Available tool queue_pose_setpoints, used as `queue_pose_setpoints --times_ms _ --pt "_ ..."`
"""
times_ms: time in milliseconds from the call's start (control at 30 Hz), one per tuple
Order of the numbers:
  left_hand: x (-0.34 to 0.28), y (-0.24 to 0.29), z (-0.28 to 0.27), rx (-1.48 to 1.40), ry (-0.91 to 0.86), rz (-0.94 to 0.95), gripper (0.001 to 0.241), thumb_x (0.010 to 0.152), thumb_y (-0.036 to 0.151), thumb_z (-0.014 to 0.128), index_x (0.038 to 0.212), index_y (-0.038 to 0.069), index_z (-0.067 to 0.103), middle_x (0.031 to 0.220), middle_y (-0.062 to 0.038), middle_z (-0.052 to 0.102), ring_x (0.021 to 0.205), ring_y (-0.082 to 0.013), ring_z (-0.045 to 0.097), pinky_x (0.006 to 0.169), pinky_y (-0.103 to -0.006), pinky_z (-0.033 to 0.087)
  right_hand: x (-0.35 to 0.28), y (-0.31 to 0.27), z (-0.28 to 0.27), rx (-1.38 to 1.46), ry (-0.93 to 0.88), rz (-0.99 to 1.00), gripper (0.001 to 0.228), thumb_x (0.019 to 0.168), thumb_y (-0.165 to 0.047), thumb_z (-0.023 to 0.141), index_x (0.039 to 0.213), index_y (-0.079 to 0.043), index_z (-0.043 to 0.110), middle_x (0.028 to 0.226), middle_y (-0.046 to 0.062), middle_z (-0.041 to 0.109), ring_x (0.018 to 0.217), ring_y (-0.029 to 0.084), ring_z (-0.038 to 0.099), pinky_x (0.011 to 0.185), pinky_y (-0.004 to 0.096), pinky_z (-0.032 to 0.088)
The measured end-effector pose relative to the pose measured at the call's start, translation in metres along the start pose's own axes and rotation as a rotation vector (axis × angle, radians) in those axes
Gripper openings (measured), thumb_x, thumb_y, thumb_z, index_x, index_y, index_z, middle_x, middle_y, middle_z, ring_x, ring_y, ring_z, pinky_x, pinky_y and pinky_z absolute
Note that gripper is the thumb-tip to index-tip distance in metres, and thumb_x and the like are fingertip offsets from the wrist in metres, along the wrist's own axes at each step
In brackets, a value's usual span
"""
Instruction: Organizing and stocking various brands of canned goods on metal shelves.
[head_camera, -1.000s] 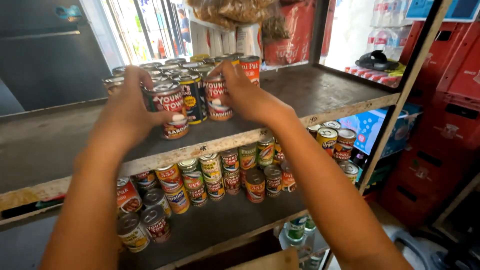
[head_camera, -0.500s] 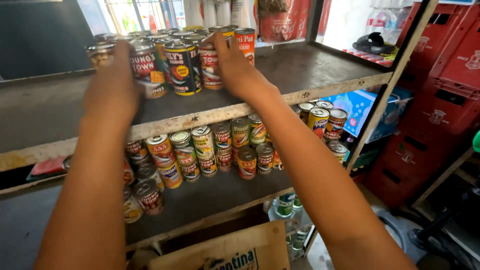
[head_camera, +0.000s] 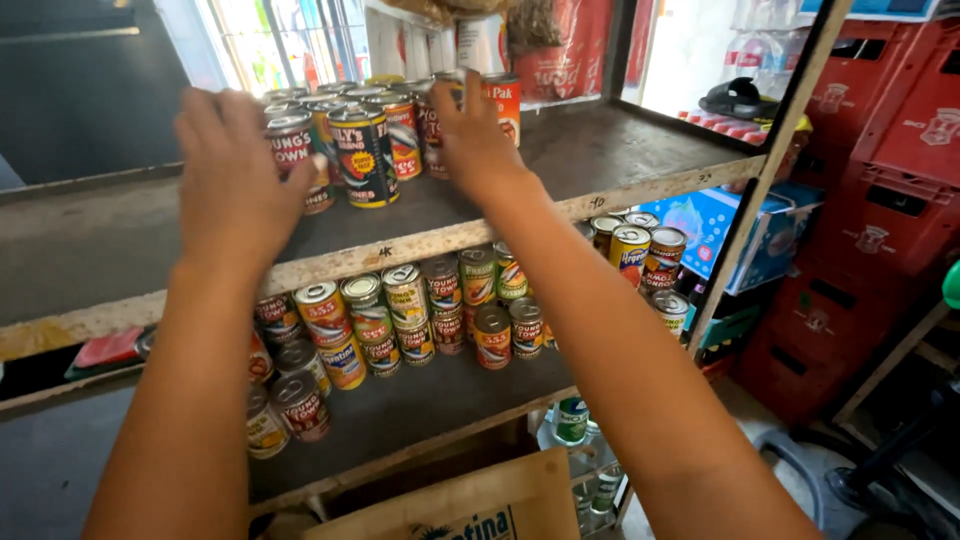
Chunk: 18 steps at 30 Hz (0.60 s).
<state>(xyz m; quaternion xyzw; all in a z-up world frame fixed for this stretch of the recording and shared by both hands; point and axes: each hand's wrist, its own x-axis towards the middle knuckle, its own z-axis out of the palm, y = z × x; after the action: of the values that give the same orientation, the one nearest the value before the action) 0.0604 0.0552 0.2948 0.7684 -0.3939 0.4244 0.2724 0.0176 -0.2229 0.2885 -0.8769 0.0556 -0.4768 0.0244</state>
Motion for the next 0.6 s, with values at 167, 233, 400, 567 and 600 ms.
queue_pose_setpoints --times_ms 167,233,400,567,600 --pt "0.006 -0.005 0.001 0.007 -0.020 -0.058 0.031 0.099 0.024 0.075 0.105 -0.001 0.058 0.112 -0.022 0.058 0.111 -0.0436 0.056 0.091 -0.0544 0.049 -0.018 -0.045 -0.052 0.421 0.035 -0.289 0.041 0.102 -0.014 0.075 0.134 -0.011 0.050 0.138 0.014 0.049 0.119 0.030 0.066 0.107 0.039 0.057" --pt "0.007 -0.007 0.007 -0.044 -0.057 -0.028 0.029 0.095 0.023 0.075 0.100 -0.002 0.061 0.111 -0.023 0.058 0.107 -0.0439 0.058 0.089 -0.0542 0.049 -0.020 -0.056 -0.064 0.454 -0.117 -0.336 0.040 0.098 -0.014 0.074 0.132 -0.013 0.053 0.139 0.013 0.048 0.114 0.029 0.065 0.100 0.038 0.057" --pt "0.015 -0.013 0.016 -0.148 -0.071 0.115 0.021 0.090 0.018 0.072 0.104 0.002 0.071 0.110 -0.022 0.061 0.106 -0.0437 0.061 0.089 -0.0525 0.050 -0.011 -0.058 -0.052 0.356 -0.059 -0.789 0.043 0.082 -0.013 0.078 0.123 -0.014 0.063 0.139 0.011 0.048 0.127 0.036 0.057 0.104 0.043 0.051" --pt "0.013 -0.008 0.016 -0.166 -0.180 0.086 0.026 0.085 0.016 0.069 0.108 0.005 0.072 0.116 -0.019 0.064 0.105 -0.0412 0.063 0.088 -0.0510 0.050 -0.008 -0.055 -0.040 0.099 -0.217 -0.404 0.027 0.088 -0.019 0.077 0.114 -0.019 0.070 0.138 0.003 0.051 0.126 0.031 0.057 0.099 0.044 0.054" --pt "0.012 -0.009 0.017 -0.169 -0.184 0.082 0.026 0.085 0.016 0.069 0.108 0.005 0.072 0.116 -0.019 0.064 0.105 -0.0412 0.063 0.088 -0.0510 0.050 -0.009 -0.056 -0.042 0.100 -0.223 -0.403 0.027 0.088 -0.019 0.077 0.114 -0.019 0.070 0.138 0.003 0.051 0.126 0.031 0.057 0.099 0.044 0.054"
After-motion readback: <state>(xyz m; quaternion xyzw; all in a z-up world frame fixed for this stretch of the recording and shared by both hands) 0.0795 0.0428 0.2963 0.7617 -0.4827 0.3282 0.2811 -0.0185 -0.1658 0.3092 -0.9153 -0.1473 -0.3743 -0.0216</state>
